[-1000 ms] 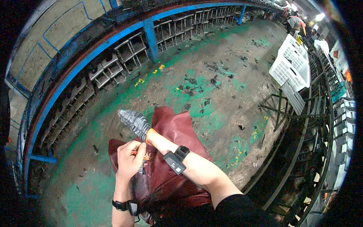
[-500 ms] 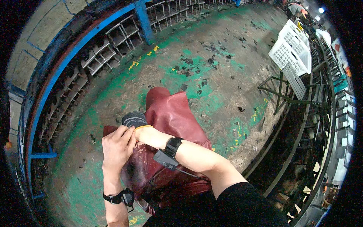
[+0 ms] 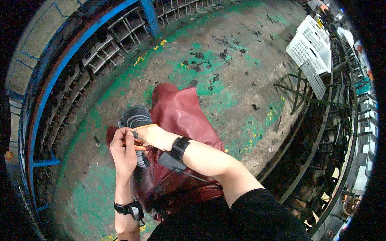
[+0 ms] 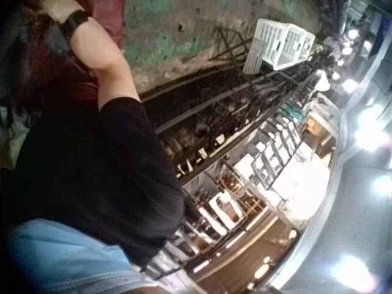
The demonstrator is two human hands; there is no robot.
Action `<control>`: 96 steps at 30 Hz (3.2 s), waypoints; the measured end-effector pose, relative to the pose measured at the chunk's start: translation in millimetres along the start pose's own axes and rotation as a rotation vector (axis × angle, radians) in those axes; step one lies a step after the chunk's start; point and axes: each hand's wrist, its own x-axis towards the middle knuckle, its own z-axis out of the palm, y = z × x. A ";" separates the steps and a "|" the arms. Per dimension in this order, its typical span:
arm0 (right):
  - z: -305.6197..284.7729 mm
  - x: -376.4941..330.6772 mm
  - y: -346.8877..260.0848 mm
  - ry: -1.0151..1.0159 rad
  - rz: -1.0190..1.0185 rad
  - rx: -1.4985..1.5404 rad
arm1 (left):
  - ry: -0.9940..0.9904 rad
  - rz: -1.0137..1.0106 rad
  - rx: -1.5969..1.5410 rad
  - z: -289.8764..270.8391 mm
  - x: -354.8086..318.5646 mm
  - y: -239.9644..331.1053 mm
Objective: The recorder is putting on safety tracking devices and then putting on a pair of work gloves.
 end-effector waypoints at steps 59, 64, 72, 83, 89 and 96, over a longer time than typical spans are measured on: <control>9.4 22.0 -17.8 0.130 -0.134 0.134 | 0.201 0.120 0.319 -6.5 11.9 -34.4; 5.6 24.8 -3.7 0.188 -0.364 -0.190 | 0.164 0.024 0.294 -0.7 3.6 -39.5; 16.2 32.3 1.2 0.247 -0.298 -0.188 | 0.174 -0.167 0.141 -6.6 2.1 -49.0; 19.4 28.1 4.5 0.240 -0.239 -0.604 | 0.265 -0.019 -0.026 -12.5 -6.0 -35.8; 25.7 45.9 26.3 0.276 -0.537 -0.406 | 0.055 0.345 0.470 -2.2 -24.3 -11.4; 34.0 25.1 -9.1 0.448 -0.458 -0.433 | 0.028 0.084 0.842 -5.0 -22.4 -41.8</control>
